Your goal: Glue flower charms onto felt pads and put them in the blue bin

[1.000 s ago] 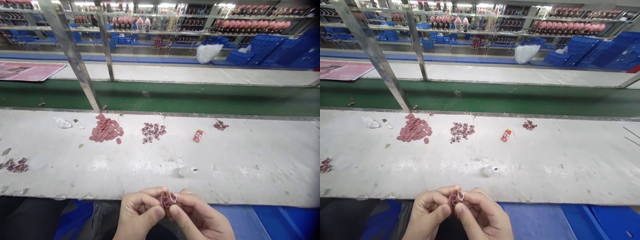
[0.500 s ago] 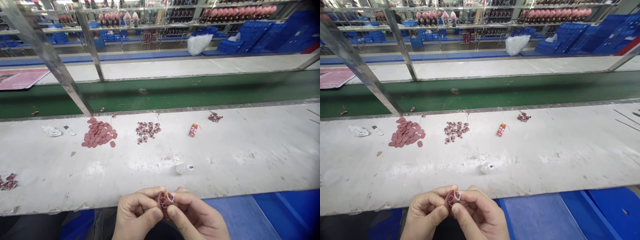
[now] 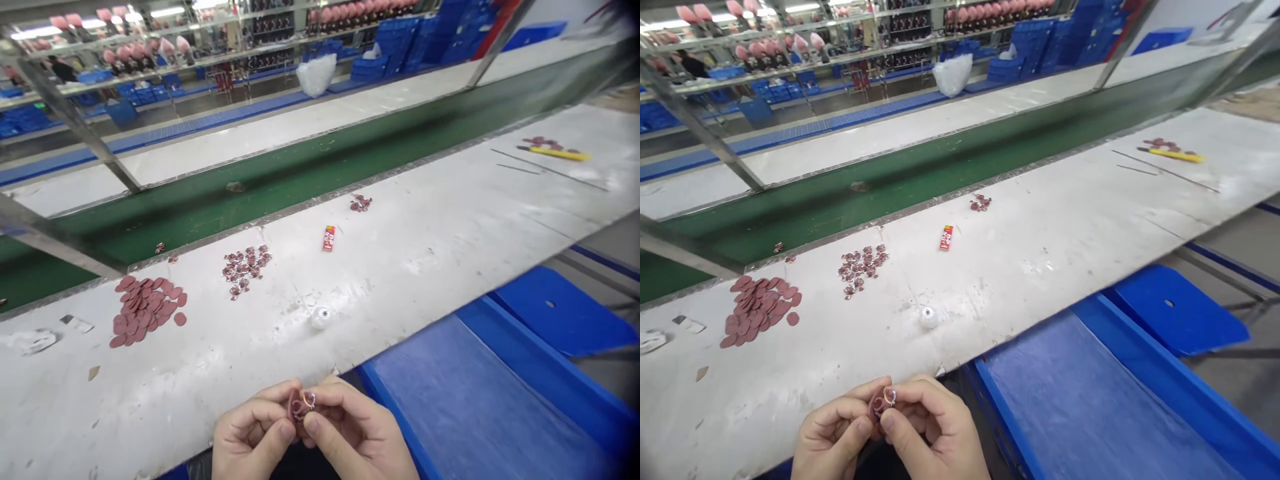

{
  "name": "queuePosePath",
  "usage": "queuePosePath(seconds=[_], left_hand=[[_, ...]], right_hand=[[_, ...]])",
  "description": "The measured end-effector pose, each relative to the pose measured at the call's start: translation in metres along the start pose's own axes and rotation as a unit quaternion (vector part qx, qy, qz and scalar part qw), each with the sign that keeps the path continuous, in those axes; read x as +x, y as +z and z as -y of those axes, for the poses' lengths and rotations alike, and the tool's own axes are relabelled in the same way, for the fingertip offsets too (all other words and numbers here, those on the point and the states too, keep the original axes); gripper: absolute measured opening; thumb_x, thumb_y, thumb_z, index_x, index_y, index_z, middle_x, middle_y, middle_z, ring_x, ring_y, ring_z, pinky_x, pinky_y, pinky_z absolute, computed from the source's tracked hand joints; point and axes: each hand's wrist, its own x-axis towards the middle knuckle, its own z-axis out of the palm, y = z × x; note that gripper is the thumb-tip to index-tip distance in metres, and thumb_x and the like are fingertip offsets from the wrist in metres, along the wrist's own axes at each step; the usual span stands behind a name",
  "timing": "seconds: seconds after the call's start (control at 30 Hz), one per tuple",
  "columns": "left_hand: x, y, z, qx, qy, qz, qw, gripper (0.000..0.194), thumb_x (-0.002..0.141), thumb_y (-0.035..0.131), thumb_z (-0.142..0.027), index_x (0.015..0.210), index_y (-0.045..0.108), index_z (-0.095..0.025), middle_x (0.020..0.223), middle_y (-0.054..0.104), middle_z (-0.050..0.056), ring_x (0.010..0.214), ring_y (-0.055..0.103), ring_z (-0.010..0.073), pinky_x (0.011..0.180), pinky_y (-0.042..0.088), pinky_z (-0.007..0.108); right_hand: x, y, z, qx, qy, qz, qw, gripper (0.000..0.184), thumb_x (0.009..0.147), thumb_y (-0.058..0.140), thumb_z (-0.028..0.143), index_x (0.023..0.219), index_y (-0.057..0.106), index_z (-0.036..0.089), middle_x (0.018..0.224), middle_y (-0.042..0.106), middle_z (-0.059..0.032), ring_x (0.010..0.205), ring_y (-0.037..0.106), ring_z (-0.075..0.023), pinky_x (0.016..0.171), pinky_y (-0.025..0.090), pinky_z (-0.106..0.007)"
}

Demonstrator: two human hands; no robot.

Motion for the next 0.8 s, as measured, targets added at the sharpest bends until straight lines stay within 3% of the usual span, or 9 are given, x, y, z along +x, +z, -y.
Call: queuePosePath(seconds=[0.1,0.27,0.5,0.6,0.73,0.8], left_hand=[[0.000,0.003,-0.001,0.025,0.000,-0.003,1.000,0.028,0.062,0.097,-0.042,0.062,0.081,-0.020,0.103,0.084,0.012,0.079,0.080,0.0245,0.074,0.064,0.027],[-0.002,0.009,0.001,0.031,0.013,-0.019,0.999,0.029,0.061,0.097,-0.045,0.062,0.080,-0.022,0.098,0.085,0.009,0.074,0.079,0.0197,0.067,0.062,0.021],[-0.005,0.011,0.002,0.052,0.058,-0.002,0.997,0.024,0.068,0.093,-0.045,0.066,0.082,-0.024,0.100,0.084,0.008,0.093,0.081,0.0243,0.085,0.064,0.025],[-0.005,0.014,0.007,0.052,0.059,0.011,0.997,0.024,0.070,0.092,-0.045,0.065,0.081,-0.024,0.101,0.085,0.007,0.084,0.081,0.0223,0.081,0.064,0.025],[-0.008,0.013,0.020,0.077,0.090,0.015,0.993,0.024,0.074,0.089,-0.047,0.079,0.084,-0.025,0.109,0.083,0.009,0.096,0.080,0.0282,0.076,0.066,0.026],[-0.007,0.005,0.024,0.117,0.135,-0.022,0.984,0.023,0.079,0.085,-0.046,0.086,0.083,-0.024,0.111,0.083,0.009,0.102,0.079,0.0295,0.071,0.066,0.023]], right_hand=[[-0.003,-0.004,-0.001,0.014,-0.014,0.011,1.000,0.008,0.093,0.074,0.028,0.097,0.082,0.027,0.086,0.072,-0.0026,0.077,0.069,-0.0134,0.075,0.058,-0.024],[-0.006,-0.003,-0.004,0.050,-0.039,-0.016,0.998,0.006,0.091,0.077,0.028,0.095,0.082,0.027,0.086,0.071,-0.0029,0.077,0.071,-0.0138,0.072,0.059,-0.023],[-0.006,-0.007,-0.003,0.026,-0.051,-0.015,0.998,0.007,0.092,0.077,0.029,0.096,0.081,0.026,0.084,0.070,-0.0030,0.077,0.070,-0.0135,0.072,0.058,-0.023],[-0.006,-0.012,-0.005,0.020,-0.039,0.002,0.999,0.008,0.094,0.074,0.030,0.098,0.081,0.026,0.084,0.069,-0.0025,0.077,0.069,-0.0128,0.074,0.058,-0.024],[-0.022,-0.029,-0.010,0.039,-0.014,0.009,0.999,0.010,0.095,0.073,0.031,0.100,0.078,0.024,0.088,0.068,-0.0031,0.076,0.069,-0.0135,0.070,0.059,-0.025],[-0.033,-0.049,-0.010,0.013,-0.015,-0.048,0.999,0.013,0.096,0.072,0.034,0.100,0.078,0.024,0.089,0.070,-0.0041,0.077,0.070,-0.0151,0.068,0.060,-0.026]])
